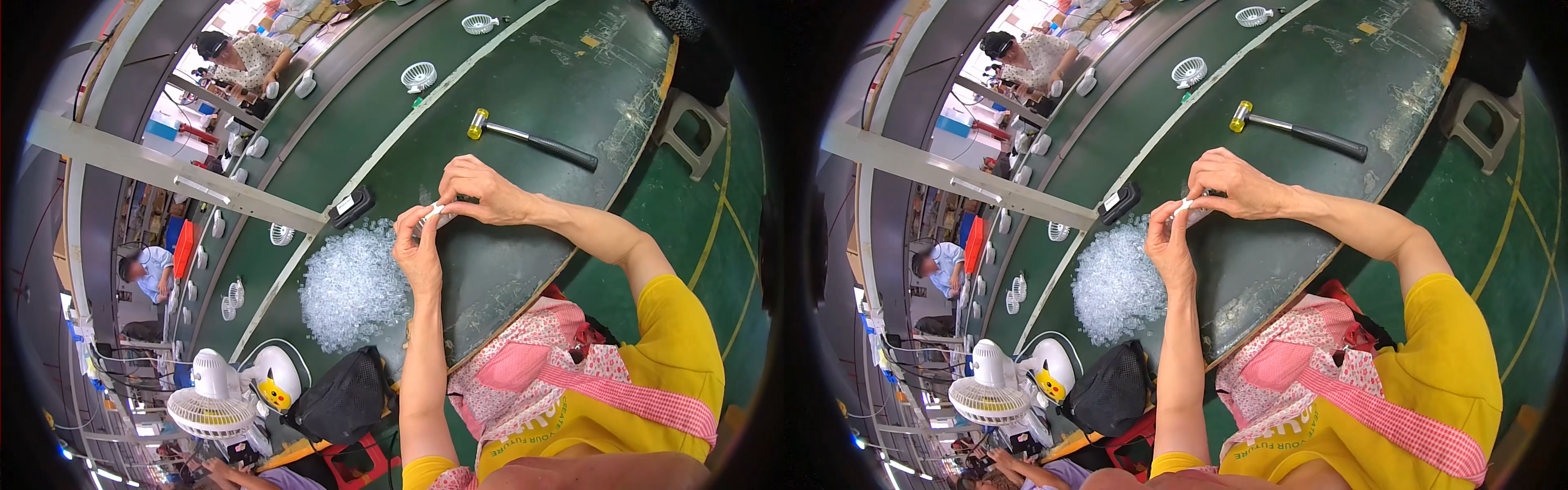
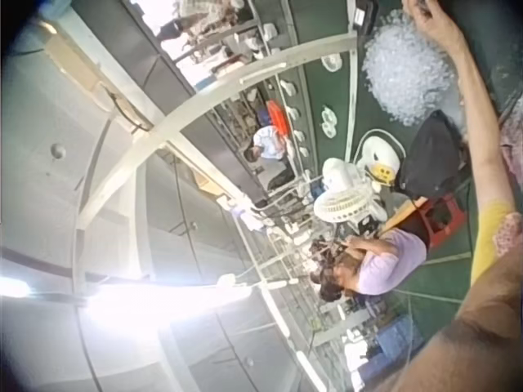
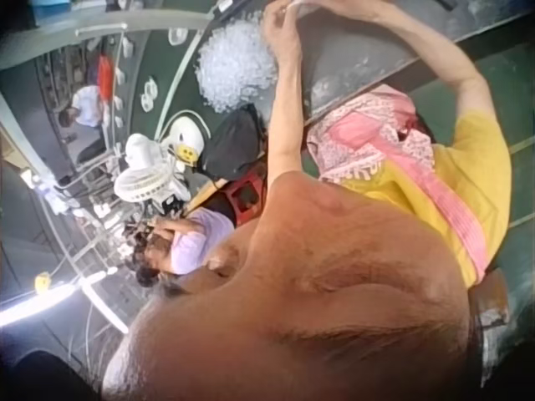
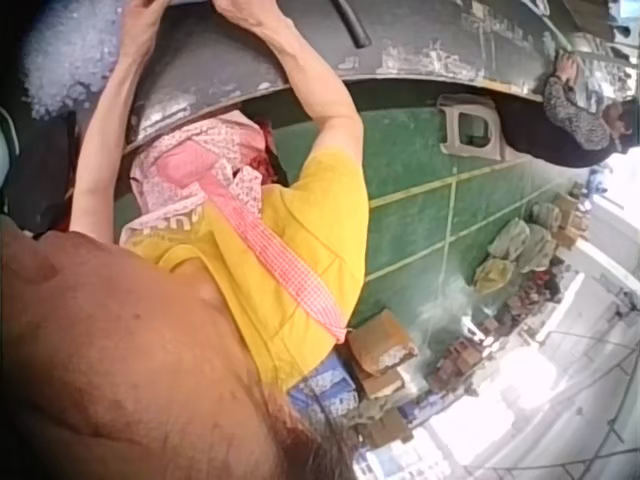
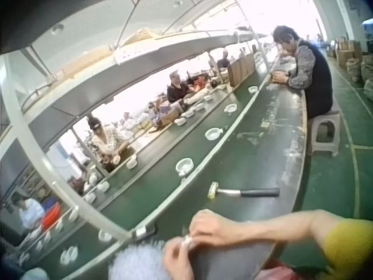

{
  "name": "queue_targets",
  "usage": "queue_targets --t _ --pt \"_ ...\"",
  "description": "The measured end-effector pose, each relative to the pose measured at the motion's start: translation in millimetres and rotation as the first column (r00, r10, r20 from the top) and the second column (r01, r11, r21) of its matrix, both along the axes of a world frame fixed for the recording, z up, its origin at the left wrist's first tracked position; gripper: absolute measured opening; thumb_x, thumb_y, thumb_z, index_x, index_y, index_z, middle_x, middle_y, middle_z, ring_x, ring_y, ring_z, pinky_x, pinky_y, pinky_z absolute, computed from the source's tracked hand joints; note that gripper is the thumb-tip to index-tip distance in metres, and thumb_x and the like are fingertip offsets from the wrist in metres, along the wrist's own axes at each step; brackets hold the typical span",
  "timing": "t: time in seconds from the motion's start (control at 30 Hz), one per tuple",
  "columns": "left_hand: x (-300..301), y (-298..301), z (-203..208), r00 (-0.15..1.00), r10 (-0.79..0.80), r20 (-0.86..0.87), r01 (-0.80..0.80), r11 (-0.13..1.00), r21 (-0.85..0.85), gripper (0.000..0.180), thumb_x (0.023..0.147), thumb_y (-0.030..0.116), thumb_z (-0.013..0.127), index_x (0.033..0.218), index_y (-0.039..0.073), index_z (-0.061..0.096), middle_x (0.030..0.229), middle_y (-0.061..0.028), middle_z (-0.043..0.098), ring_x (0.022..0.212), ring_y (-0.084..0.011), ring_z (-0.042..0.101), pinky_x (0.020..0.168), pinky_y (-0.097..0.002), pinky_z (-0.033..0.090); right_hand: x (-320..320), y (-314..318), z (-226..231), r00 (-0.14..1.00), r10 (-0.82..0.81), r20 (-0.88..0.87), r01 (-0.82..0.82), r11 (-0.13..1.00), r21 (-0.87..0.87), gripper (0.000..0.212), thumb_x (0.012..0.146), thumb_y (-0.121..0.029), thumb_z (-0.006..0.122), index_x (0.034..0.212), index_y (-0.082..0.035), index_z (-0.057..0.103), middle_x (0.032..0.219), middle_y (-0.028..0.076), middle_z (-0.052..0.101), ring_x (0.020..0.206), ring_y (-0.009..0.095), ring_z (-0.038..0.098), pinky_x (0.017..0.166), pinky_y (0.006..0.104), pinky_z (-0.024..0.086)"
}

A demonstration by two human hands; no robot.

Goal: The person assembles mini fan covers along an assembly line by fitting small plastic pieces onto fan grilles by hand, tapping them with a mallet, and placing the assembled grilles onto the conveyor belt.

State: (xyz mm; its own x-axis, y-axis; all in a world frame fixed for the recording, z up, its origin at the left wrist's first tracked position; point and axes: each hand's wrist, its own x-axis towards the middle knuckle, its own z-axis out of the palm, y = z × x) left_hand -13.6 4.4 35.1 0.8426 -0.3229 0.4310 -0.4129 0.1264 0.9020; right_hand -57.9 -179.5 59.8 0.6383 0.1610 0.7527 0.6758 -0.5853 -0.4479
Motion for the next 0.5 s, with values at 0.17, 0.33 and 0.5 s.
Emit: queue_targets --t 0.17,0.33,0.5 --pt "0 -1 -2 0.999 0.015 0.044 -0.016 1.000 0.021 0.013 0.089 0.002 0.068 0.101 0.004 0.068 0.105 -0.0029 0.062 0.095 -0.0103 0.057 0.086 -0.0254 0.046 -3 3 -3 0.997 -0.053 0.054 0.053 0.999 0.001 0.011 0.082 -0.012 0.073 0.086 -0.006 0.064 0.087 0.005 0.060 0.091 0.022 0.058 0.092 0.0395 0.041" --pt "-1 -5 3 0.962 0.166 0.218 -0.196 0.973 0.123 0.025 0.089 0.004 0.066 0.114 0.003 0.063 0.120 -0.0093 0.059 0.114 -0.0194 0.055 0.100 -0.0326 0.042 5 10 -7 0.995 -0.024 -0.099 0.043 0.980 0.194 0.011 0.084 -0.006 0.071 0.088 -0.002 0.061 0.088 0.009 0.059 0.086 0.023 0.058 0.082 0.0350 0.045" --pt "8 -10 -24 0.957 0.259 0.131 -0.275 0.953 0.125 0.036 0.096 0.013 0.059 0.130 0.002 0.053 0.126 -0.0117 0.055 0.114 -0.0211 0.053 0.095 -0.0320 0.043 50 -8 -24 0.939 0.061 -0.338 0.170 0.773 0.611 0.013 0.095 -0.013 0.061 0.099 -0.002 0.056 0.085 0.002 0.059 0.076 0.008 0.058 0.065 0.0230 0.049"
